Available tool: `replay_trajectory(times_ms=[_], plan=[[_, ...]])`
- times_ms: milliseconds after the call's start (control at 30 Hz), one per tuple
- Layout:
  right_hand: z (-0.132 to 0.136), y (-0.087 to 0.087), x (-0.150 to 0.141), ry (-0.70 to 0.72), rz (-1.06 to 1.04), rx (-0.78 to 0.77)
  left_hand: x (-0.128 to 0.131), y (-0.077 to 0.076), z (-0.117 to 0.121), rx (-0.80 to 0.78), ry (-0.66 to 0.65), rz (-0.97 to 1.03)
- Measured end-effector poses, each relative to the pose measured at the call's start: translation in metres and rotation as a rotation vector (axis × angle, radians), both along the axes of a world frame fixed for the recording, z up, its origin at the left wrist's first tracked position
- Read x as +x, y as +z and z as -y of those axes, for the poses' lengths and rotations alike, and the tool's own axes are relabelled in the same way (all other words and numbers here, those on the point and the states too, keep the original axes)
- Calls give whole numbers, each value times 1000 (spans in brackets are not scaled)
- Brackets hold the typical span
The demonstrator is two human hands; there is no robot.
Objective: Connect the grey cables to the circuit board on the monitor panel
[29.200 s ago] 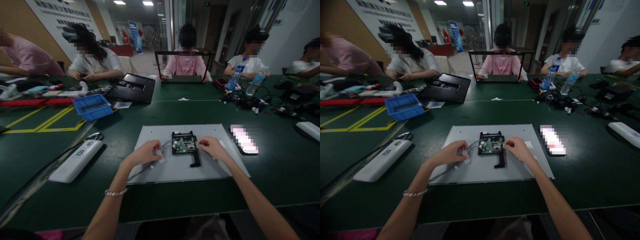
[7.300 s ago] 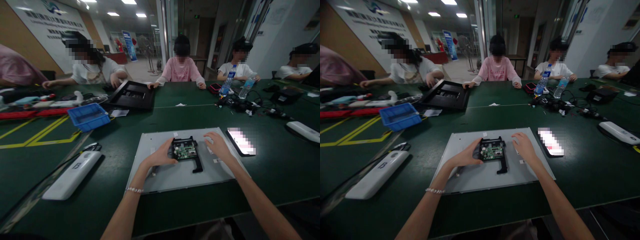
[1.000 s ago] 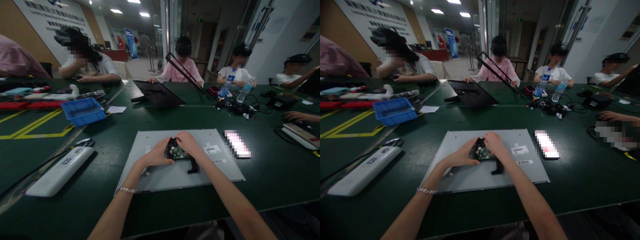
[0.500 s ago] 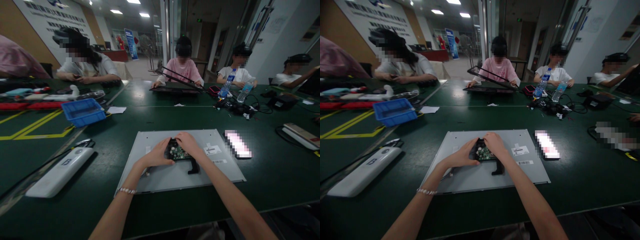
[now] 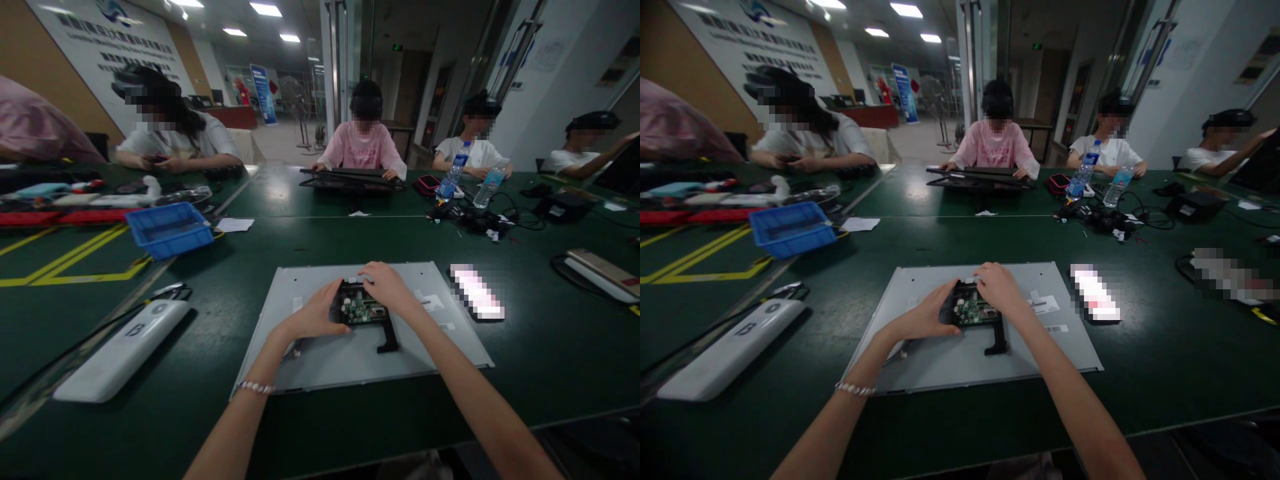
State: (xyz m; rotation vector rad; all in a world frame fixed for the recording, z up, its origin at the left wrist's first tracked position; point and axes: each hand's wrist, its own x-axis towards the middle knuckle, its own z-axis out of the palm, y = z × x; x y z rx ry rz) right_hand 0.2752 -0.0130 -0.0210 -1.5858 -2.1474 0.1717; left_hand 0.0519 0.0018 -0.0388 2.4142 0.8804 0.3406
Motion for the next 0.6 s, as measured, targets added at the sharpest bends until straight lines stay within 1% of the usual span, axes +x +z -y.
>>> replay_trajectory(times_ms=[67, 133, 233, 333, 400, 467, 600], plan=[[8, 4, 21, -27, -30, -1, -1, 1, 1, -5, 2, -3], [19, 3, 49, -71, -68, -19, -1, 2, 1, -5, -2, -3], [36, -8, 91, -169, -116, -60, -2, 5, 1, -7, -6, -13], [48, -24, 120, -247, -175, -154, -1, 7, 1, -12, 3, -33], [52, -33, 129, -266, -202, -199, -1, 7, 1, -15, 12, -40], [54, -39, 130, -264, -206, -222, 0, 7, 0, -13, 11, -36], [53, -45, 126, -278, -205, -239, 0, 7, 0, -7, 0, -18]])
